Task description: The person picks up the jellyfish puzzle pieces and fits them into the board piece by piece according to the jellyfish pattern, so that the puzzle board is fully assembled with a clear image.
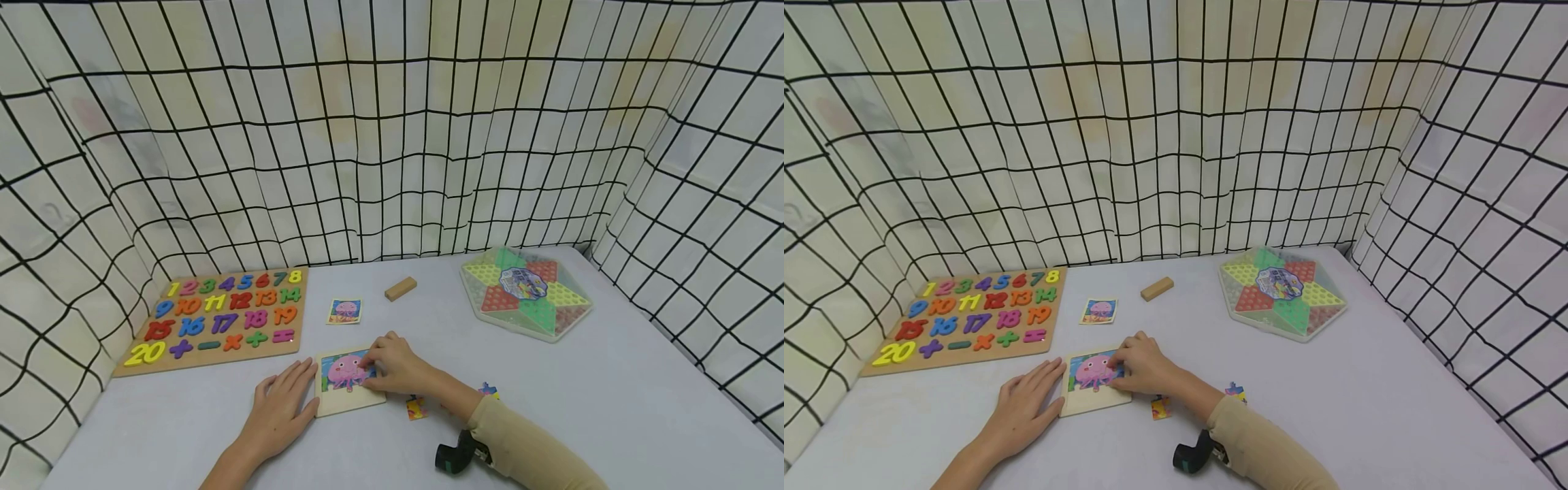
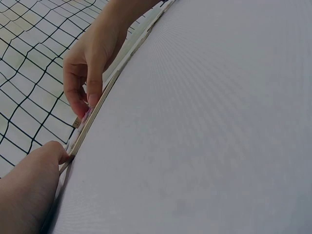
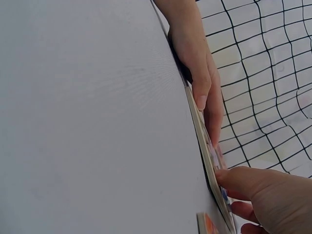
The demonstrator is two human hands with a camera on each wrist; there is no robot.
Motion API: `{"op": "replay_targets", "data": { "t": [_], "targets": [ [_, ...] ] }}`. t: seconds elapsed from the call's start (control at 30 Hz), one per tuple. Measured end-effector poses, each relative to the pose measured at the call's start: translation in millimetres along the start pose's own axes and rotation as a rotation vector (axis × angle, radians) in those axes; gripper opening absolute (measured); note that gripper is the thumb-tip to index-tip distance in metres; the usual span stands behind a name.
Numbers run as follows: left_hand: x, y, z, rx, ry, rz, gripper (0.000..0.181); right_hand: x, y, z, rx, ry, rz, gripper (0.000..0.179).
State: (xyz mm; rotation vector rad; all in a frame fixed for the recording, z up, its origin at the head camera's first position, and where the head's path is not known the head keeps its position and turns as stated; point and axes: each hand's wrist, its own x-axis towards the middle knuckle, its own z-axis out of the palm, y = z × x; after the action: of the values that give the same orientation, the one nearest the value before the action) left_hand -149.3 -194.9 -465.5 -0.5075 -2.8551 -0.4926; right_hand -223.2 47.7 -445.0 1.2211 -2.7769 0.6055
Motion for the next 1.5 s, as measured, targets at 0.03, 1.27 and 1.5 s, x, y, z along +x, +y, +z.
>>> {"op": "replay_targets", "data": {
  "t": [0.03, 1.27, 1.5],
  "targets": [
    [0.1, 0.0, 0.0, 0.0, -0.001, -0.001, 0.056, 0.3, 0.4, 0.4, -0.003, 0.003, -0.003, 0.025],
    [0.1, -0.1, 0.7, -0.005, -0.002, 0.001, 0.057, -0.1, -2.6, 0.9, 0.001, 0.049, -0.006, 0.011],
    [0.6, -0.1, 0.7, -0.007, -0.007, -0.006, 0.057, -6.2, 0.5, -7.0, 0.027, 0.041, -0.017, 0.015]
  ]
}}
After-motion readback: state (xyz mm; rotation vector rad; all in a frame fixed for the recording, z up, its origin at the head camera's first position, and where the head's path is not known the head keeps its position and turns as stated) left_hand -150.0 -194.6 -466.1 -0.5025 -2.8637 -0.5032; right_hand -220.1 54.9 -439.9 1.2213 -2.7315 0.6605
